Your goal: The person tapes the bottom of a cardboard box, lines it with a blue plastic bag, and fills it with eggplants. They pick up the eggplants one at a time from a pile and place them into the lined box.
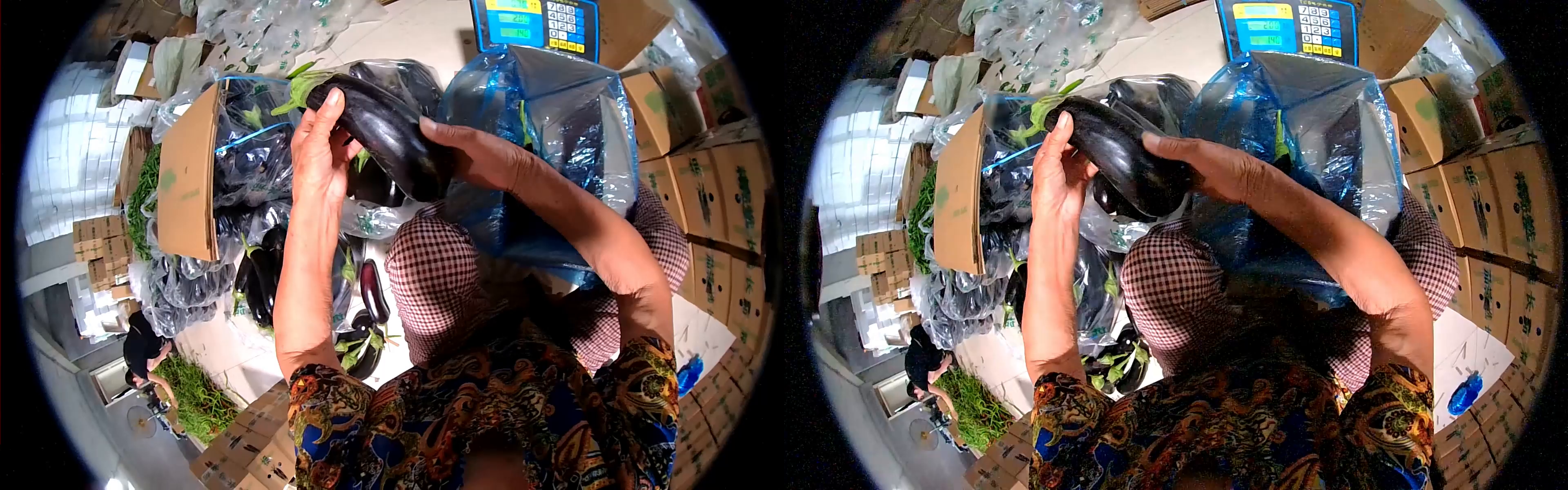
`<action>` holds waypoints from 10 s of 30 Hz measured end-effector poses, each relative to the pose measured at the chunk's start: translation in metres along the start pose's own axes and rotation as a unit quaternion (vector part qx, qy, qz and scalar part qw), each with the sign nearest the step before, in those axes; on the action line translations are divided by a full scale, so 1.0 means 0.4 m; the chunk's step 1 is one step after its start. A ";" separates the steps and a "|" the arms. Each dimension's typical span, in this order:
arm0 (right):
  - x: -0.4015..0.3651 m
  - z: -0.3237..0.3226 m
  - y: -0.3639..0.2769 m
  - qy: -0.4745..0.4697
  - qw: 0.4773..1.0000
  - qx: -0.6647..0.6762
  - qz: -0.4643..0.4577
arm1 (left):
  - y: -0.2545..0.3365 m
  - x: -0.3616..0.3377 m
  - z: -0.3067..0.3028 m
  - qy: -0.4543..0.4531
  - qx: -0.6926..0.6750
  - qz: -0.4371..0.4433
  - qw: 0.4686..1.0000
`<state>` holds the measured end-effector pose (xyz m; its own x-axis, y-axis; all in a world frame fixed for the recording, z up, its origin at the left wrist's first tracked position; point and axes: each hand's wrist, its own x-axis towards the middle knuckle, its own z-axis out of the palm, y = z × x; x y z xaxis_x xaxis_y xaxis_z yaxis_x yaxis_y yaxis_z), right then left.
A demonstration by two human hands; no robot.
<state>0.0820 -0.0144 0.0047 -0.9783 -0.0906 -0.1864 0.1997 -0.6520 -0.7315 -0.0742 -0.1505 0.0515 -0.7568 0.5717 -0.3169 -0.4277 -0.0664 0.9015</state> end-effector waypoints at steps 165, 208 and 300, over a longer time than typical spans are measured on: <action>0.187 -0.168 0.095 -0.132 0.439 -0.889 -0.004 | -0.447 0.119 -0.146 -0.449 0.435 0.028 0.780; 0.159 -0.053 -0.022 -0.002 0.987 -0.138 0.081 | 0.090 0.060 -0.201 0.122 -0.080 0.147 0.978; -0.635 0.045 -0.018 0.470 0.668 -0.556 -0.153 | -0.412 0.345 -0.199 -0.159 0.416 -0.091 0.891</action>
<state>0.3280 -0.0001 0.0692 -0.6197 0.7729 0.1364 0.4272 0.4780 -0.7674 -0.1477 -0.1258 -0.1641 -0.4772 0.7228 -0.4998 0.0853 0.6042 0.7923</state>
